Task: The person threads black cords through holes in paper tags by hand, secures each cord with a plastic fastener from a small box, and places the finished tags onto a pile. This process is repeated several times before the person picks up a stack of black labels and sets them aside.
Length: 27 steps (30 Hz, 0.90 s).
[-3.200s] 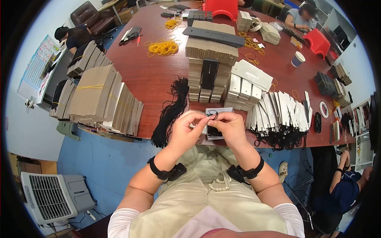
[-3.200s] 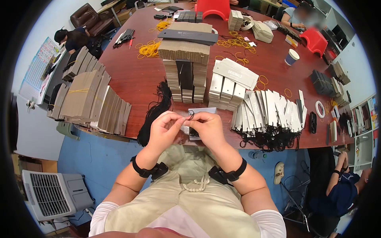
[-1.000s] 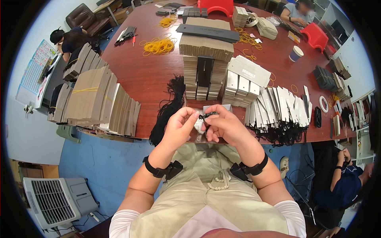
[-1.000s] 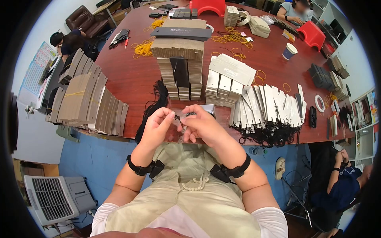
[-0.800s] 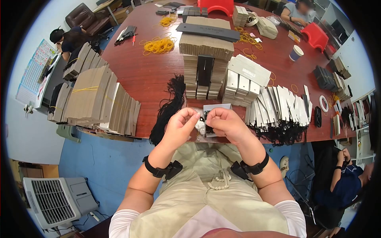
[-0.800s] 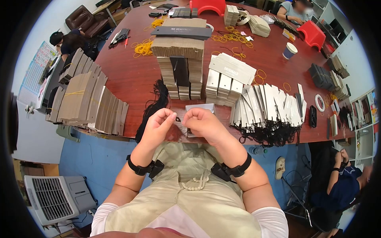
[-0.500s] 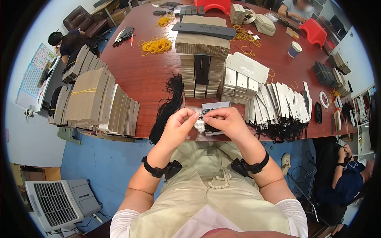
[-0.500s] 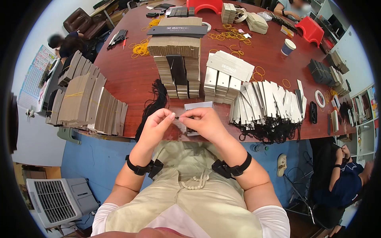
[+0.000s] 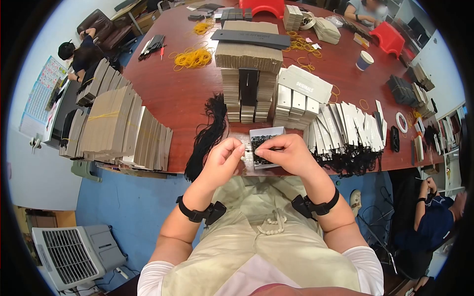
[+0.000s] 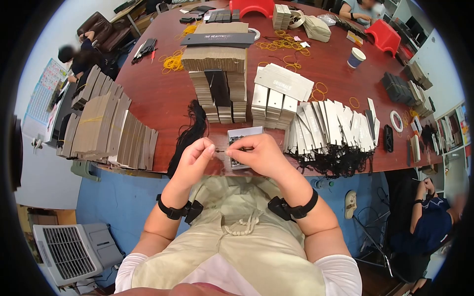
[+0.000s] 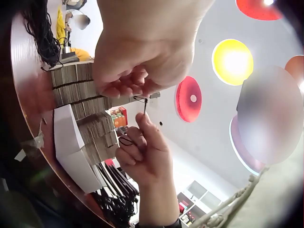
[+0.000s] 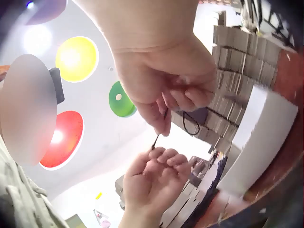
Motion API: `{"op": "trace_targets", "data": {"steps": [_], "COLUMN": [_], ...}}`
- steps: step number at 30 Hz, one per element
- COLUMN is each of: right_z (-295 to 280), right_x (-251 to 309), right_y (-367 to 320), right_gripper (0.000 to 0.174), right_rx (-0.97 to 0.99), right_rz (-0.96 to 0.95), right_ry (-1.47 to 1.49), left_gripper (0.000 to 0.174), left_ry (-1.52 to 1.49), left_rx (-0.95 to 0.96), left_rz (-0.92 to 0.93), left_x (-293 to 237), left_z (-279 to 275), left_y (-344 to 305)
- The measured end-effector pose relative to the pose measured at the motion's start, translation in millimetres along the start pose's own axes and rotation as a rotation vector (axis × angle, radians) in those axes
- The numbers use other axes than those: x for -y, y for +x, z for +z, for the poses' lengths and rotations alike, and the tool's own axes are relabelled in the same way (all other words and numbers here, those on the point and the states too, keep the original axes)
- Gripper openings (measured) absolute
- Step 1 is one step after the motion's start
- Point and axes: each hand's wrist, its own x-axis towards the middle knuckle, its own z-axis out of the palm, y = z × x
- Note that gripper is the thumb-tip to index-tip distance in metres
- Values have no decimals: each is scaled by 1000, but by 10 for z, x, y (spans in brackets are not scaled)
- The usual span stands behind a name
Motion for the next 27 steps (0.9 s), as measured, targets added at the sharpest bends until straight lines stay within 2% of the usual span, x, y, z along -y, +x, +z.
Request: {"op": "trace_targets", "data": {"steps": [1,3,6,7,8,9,12,13,15,18,21,24,27], "right_z": [-22,-128,-182,-143,-99,-56,-219,-324,-524,-728,-849,-795,-803], "right_x": [41,128,222,251,277,298,289,198,162,14,-108,-80,-152], "right_y": [-13,-13,33,58,83,98,220,289,387,534,570,544,586], "right_gripper": [13,12,8,9,10,15,19,20,19,24,27,27,28], "right_rx": [14,1,52,75,98,58,-178,-363,-783,-948,-850,-864,-849], "right_rz": [-16,-171,-467,-558,-651,-612,-704,-621,-465,-366,-354,-491,-463], "right_ry": [-7,-219,-452,-496,-540,-616,-617,-679,-951,-1257,-1239,-1295,-1113], "left_gripper": [15,11,4,12,13,12,20,24,28,31,31,27,25], "left_ry": [4,12,-262,-393,-464,-434,-319,-277,-286,-325,-321,-276,-221], "left_rx": [61,187,265,337,311,322,363,375,290,194,115,89,96], "left_rz": [86,257,203,88,-61,-151,-357,-415,-368,-385,-457,-479,-439], "left_x": [21,56,36,-8,-61,-41,55,81,124,107,2,-23,-47], "left_z": [-58,-193,-47,32,136,156,77,44,29,11,41,12,-51], "left_y": [15,78,151,174,163,183,229,235,223,186,163,138,101]}}
